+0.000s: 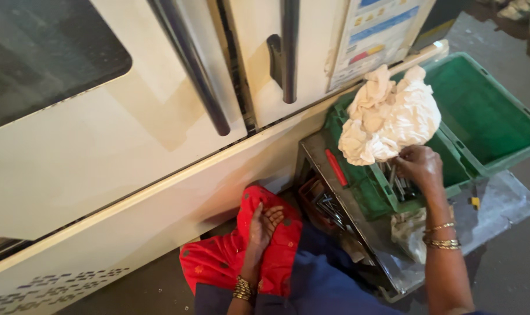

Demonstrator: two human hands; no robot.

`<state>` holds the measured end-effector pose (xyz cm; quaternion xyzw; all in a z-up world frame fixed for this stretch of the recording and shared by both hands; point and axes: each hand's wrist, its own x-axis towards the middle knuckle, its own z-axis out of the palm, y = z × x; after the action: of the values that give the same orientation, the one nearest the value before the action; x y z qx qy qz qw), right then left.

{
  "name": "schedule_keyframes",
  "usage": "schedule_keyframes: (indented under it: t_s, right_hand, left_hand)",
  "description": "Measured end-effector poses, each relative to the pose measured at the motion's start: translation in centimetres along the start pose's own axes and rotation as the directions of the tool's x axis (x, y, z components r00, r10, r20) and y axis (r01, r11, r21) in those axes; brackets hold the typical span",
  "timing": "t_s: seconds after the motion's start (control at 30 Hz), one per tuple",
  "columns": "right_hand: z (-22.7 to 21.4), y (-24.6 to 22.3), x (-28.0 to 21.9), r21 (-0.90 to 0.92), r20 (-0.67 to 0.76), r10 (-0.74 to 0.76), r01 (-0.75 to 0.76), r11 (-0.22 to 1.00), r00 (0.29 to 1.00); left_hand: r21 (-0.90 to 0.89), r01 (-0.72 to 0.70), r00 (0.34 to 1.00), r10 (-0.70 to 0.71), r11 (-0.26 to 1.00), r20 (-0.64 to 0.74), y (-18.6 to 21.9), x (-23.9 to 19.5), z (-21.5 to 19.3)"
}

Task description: The person cleans the exterior handles and interior components of a white industrial machine using a red cloth and metal tools. They wipe the handles, open the door to clean inside, and use a tool to clean a small metal part before placing it back.

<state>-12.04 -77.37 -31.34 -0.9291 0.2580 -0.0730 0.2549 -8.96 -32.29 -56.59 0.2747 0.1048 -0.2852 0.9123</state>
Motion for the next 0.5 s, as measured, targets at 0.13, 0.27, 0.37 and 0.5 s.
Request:
schedule_keyframes:
  t_s: [0.13,0.27,0.37,0.5]
  right_hand:
    - [-0.8,-0.7,-0.5,0.221,-0.146,-0.088,0.119,0.968,0.985]
    - [-0.5,-0.3,0.2,0.524,-0.148,-0.052,0.123,0.843,0.988]
    - [0.3,1.5,2.4,0.416,-0.086,-0.036,0.069,0.907,0.996]
    - [1.4,4.3,5.8,-0.145,0.055,-0.213,0.219,0.965,0.976]
  left_hand:
    - [0.003,-0.006,1.0,0.006,1.0,0.01,0.1,-0.2,0.1]
    - [0.049,0.005,1.0,-0.004,0.999,-0.024,0.4,-0.4,0.7]
    - [0.2,-0.01,0.992,0.034,0.98,-0.121,1.0,-0.8,1.8]
    - [0.492,-0.219,0.952,0.294,0.843,-0.079,4.5,-2.5,6.7]
